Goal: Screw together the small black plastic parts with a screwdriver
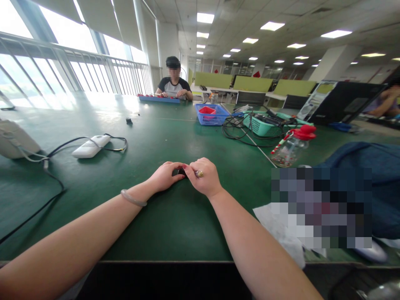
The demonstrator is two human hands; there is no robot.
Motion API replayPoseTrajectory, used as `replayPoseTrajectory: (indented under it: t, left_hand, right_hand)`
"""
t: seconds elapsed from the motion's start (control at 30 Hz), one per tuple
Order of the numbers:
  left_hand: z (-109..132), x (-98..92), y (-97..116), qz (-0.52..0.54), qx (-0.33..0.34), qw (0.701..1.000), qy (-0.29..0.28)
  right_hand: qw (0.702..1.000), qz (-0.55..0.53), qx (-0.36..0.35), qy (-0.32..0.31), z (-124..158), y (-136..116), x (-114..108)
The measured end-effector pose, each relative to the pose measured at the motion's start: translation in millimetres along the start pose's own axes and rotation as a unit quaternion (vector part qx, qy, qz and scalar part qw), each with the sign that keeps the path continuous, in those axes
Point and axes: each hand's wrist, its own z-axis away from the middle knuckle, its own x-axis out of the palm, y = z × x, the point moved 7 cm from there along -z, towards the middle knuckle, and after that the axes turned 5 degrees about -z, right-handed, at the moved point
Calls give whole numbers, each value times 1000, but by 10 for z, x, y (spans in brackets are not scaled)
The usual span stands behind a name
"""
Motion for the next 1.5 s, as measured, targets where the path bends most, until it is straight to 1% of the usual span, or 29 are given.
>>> replayPoseTrajectory:
  t: [0.13, 0.27, 0.4, 0.53, 0.63, 0.73, 0.93, 1.03, 1.23, 1.33, 1.5]
  left_hand:
    - [-5, 0, -1, 2, -2, 1000, -5]
    - [-3, -5, -2, 7, -6, 1000, -10]
    - [-2, -5, 3, 9, -6, 1000, -12]
    - [-2, -4, 0, 8, -11, 1000, -13]
    - [-1, 2, -7, 7, -17, 1000, -17]
    - [-2, 5, -8, 8, -15, 1000, -19]
    - [-4, 1, -1, 8, -9, 1000, -16]
    - [-6, 7, -7, 5, -12, 1000, -18]
    - [-8, 11, -12, 8, -10, 1000, -19]
    - [-5, 4, -7, 6, -10, 1000, -16]
    - [-2, -7, 14, 6, -11, 1000, -17]
  right_hand:
    - [999, -19, 39, 7, 7, 77, -25]
    - [992, -62, 102, 34, 31, 204, -61]
    - [966, -151, 194, 81, 79, 392, -74]
    - [935, -181, 271, 138, 140, 604, -87]
    - [902, -222, 332, 163, 203, 789, -45]
    - [853, -294, 390, 184, 275, 946, 35]
    - [757, -400, 474, 204, 390, 1061, 157]
    - [725, -426, 499, 207, 428, 1089, 184]
    - [692, -445, 518, 232, 465, 1145, 196]
    - [687, -448, 518, 242, 464, 1146, 195]
    - [689, -458, 514, 224, 451, 1116, 233]
